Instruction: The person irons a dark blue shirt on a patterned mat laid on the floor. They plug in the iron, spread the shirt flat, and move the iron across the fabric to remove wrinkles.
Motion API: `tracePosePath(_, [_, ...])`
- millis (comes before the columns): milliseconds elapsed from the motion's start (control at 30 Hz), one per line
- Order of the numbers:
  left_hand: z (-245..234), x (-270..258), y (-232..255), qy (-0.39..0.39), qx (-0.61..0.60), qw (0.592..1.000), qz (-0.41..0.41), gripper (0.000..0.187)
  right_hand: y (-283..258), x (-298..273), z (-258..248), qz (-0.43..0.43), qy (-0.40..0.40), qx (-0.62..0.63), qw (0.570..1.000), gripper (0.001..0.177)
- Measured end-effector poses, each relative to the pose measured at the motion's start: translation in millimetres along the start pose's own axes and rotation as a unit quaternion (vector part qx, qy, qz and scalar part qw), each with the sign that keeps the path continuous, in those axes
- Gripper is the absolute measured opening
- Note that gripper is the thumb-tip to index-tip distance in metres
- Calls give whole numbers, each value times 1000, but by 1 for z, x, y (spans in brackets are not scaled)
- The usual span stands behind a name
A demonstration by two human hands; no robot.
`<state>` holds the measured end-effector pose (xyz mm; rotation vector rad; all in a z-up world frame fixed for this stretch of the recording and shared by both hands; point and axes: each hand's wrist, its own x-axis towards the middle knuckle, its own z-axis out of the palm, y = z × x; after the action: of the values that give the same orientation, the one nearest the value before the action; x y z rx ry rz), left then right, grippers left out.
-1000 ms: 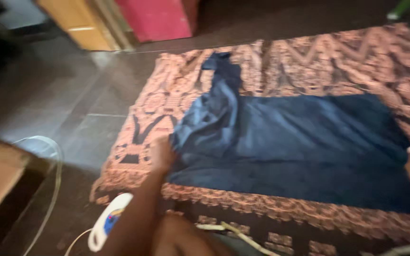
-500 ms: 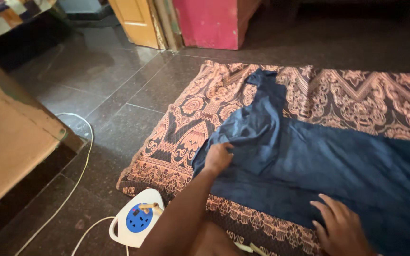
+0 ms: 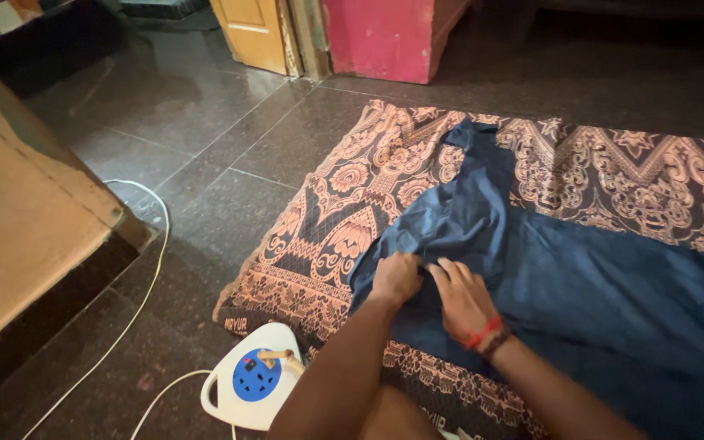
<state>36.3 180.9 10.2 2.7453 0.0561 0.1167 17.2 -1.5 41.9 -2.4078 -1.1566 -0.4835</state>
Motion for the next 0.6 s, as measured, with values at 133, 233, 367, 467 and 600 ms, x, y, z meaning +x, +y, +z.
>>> tracePosePath(133, [-5, -8, -22, -22, -31, 993, 115, 38, 36, 26, 9, -109, -44, 2, 993, 73])
tracePosePath(233, [-14, -10, -22, -20, -73, 985, 152, 42, 53, 39, 6, -108, -164, -40, 980, 76])
tracePosePath(367, [-19, -15, -16, -12, -92, 983, 160, 41, 56, 50, 0, -154, -173, -149, 961, 54])
tracePosePath(467, [-23, -18, -13, -16, -70, 986, 151, 42, 63, 56, -22, -113, -293, -335, 888, 39])
tracePosePath(600, [-28, -22, -14, -42, -79, 985, 146, 52, 113, 45, -63, 11, -249, -477, 843, 22])
